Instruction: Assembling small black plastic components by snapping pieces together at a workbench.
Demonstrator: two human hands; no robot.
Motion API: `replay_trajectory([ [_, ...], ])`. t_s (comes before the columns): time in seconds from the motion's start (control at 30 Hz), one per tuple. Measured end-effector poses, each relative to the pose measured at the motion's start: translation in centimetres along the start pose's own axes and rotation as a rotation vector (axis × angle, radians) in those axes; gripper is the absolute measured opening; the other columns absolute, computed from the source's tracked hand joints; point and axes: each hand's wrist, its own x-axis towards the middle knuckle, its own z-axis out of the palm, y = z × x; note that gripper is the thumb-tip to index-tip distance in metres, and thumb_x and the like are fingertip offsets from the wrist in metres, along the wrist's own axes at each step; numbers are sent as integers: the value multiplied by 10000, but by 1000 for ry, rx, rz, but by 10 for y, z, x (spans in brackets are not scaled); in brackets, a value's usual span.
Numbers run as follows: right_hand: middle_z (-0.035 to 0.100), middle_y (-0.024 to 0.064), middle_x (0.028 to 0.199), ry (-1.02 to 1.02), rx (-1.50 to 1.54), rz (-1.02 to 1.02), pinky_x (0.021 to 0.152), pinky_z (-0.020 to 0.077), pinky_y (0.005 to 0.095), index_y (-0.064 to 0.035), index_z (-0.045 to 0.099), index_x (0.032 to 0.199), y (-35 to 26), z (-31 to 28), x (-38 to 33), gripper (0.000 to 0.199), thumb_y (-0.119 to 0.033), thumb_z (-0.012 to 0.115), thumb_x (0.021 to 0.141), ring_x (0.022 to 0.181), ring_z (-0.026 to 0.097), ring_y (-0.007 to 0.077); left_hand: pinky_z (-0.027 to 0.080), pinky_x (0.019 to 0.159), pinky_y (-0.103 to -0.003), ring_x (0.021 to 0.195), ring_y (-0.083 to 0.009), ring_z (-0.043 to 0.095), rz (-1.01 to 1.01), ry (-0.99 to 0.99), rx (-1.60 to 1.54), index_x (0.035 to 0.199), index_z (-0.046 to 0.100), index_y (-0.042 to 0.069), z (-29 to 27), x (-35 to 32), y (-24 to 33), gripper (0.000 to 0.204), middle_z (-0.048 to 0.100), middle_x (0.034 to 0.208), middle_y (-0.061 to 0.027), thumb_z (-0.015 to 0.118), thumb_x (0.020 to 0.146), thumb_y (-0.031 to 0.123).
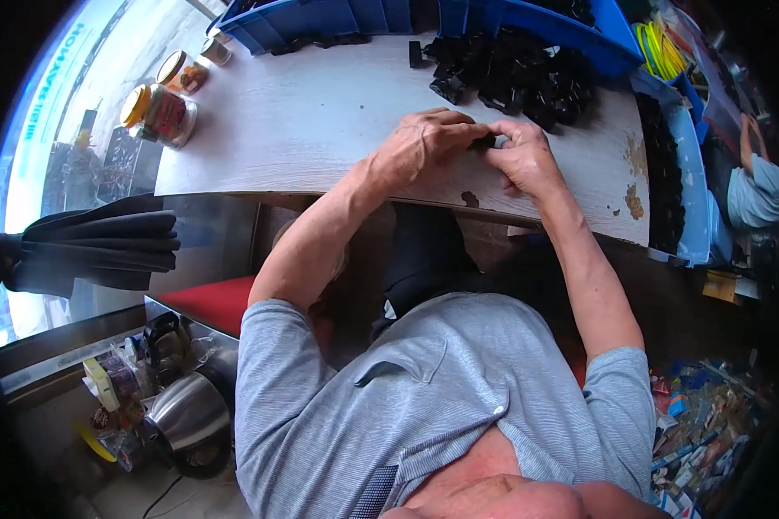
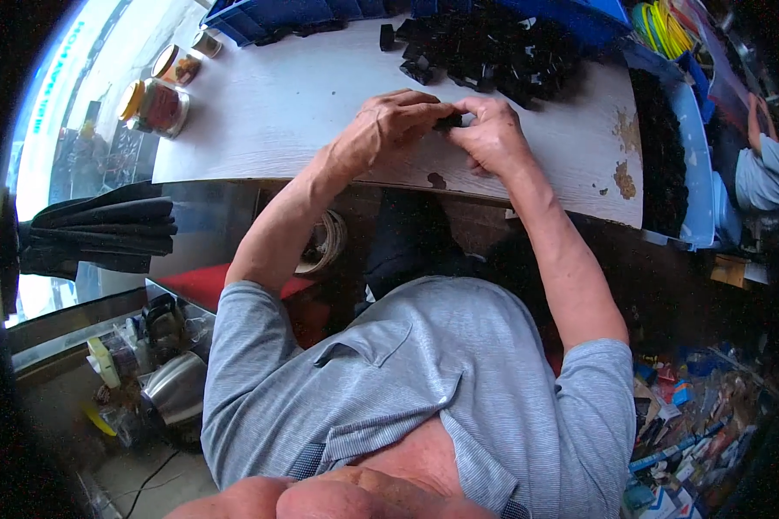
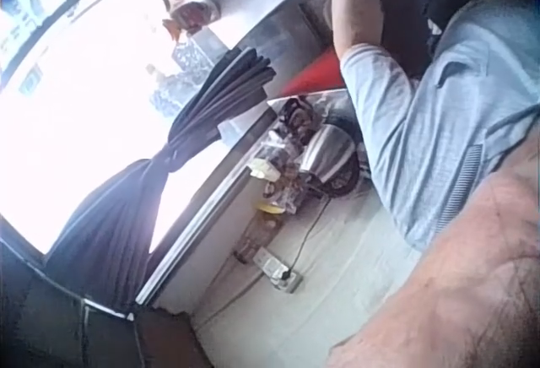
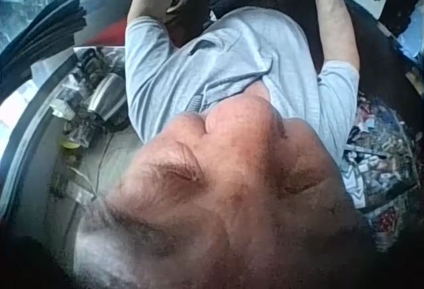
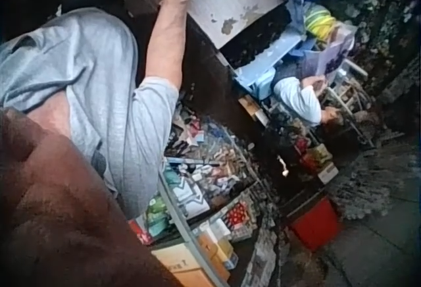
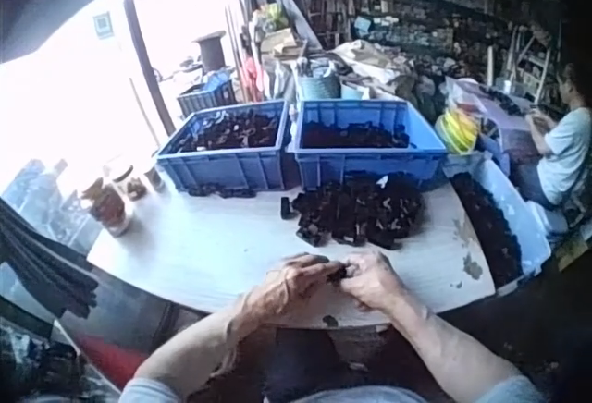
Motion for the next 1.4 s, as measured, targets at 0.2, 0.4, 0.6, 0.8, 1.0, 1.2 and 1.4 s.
replay_trajectory([
  [0.2,591,41,553,-22,31,-9,382,447,284,-34,700,1143,5,0,2,361,-18,690,783,432,565,113,549,939,-429,1094,-336,645,-21,38,52,1318,644,125,8,-11,5,523,667,1218,-133,667,811,3],
  [0.4,574,22,553,-41,18,-2,377,437,269,-41,698,1131,3,0,4,344,-27,689,788,423,539,100,473,1054,-438,1251,-323,548,-59,26,247,1417,552,130,10,-17,17,578,612,1321,-115,677,854,84],
  [0.6,573,11,567,-28,16,1,378,438,261,-29,691,1097,6,2,5,293,-52,706,805,417,525,96,472,1049,-411,1264,-325,545,-88,-42,288,1395,569,126,6,-17,20,506,600,1349,-114,651,896,96],
  [0.8,527,-5,554,9,35,-35,357,398,248,0,661,1080,5,-1,-2,309,-104,770,811,398,492,81,541,793,-399,845,-323,636,-237,649,286,1178,672,88,-30,-23,-65,411,679,1084,-124,603,819,-101],
  [1.0,465,-36,522,1,85,-75,335,356,248,9,639,1070,9,4,2,332,-134,789,810,371,451,72,486,1001,-463,1208,-354,559,-614,475,740,1217,656,125,-113,-64,-187,388,627,1236,-130,589,838,72],
  [1.2,473,-37,528,20,104,-43,333,347,244,5,629,1076,3,2,-2,341,-146,791,817,372,450,71,524,907,-464,1092,-348,630,-666,339,742,1137,703,161,-123,-61,-190,271,665,1126,-116,581,895,151],
  [1.4,490,-38,542,31,117,-40,340,343,226,-16,625,1073,5,3,-3,341,-165,800,820,379,453,57,529,868,-482,1035,-366,654,-586,381,675,1082,728,151,-115,-65,-173,226,688,1081,-118,602,895,169],
])
